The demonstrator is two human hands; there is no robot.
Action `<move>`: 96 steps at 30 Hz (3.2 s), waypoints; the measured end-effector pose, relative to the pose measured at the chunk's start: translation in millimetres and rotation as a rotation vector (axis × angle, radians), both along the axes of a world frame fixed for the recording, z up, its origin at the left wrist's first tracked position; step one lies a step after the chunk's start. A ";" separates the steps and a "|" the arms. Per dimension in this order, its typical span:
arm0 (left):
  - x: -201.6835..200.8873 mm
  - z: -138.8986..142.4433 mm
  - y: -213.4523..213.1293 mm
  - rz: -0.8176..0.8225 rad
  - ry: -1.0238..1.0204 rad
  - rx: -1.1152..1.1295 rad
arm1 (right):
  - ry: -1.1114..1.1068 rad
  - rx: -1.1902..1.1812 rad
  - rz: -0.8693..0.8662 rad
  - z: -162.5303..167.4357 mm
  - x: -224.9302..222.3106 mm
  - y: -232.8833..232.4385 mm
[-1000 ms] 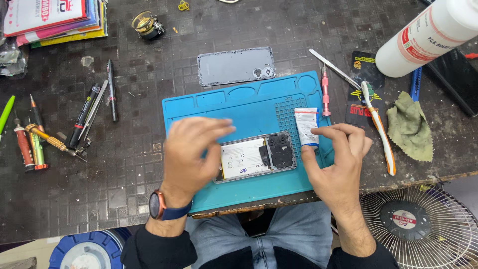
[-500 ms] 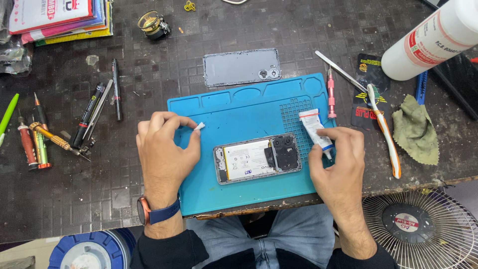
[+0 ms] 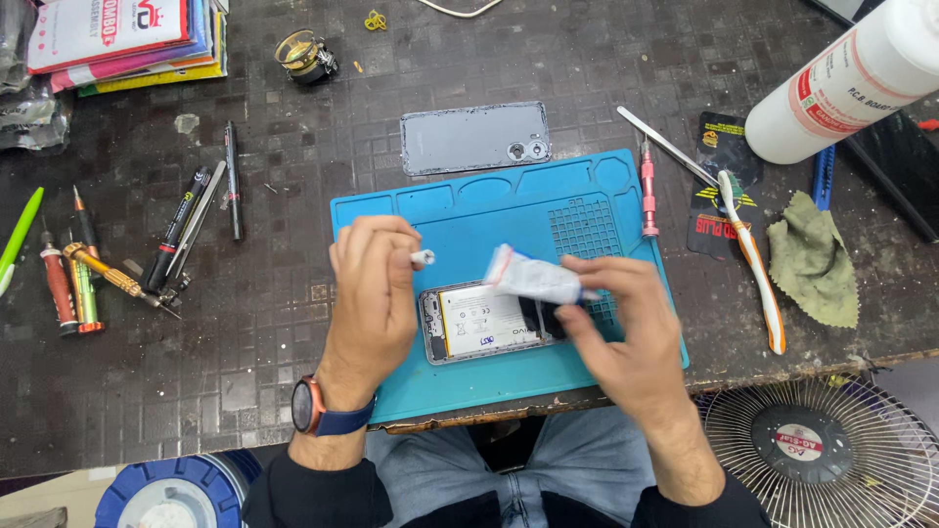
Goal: The person applies adhesive to the interior frame of a disassembled smartphone, places a new battery inside, and then fits the back cover onto the device. The person also uses a metal tool to spread adhesive along the edges of the back cover.
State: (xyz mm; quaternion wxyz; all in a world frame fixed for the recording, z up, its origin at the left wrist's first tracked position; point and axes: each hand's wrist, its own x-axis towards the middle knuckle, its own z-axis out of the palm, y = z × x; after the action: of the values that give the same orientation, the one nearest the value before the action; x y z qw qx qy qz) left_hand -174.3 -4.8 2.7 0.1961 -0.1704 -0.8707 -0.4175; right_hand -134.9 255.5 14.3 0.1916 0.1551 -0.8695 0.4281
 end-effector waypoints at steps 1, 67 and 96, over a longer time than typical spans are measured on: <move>1.1 1.5 3.2 -0.051 -0.008 -0.010 | -0.007 0.048 0.073 1.6 -1.7 -6.9; -8.4 3.7 23.9 -0.414 0.022 -0.098 | -0.267 -0.832 0.049 -34.9 12.3 -48.5; -8.7 -0.4 24.2 -0.441 0.006 -0.076 | -0.299 -0.845 0.086 -34.9 12.7 -46.5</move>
State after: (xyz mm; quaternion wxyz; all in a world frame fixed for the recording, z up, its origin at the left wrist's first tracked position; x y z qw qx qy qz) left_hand -183.0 19.4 2.3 0.0959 -0.3651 -0.8271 -0.4165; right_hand -122.2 208.9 -20.6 0.0925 0.0359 -0.6292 0.7709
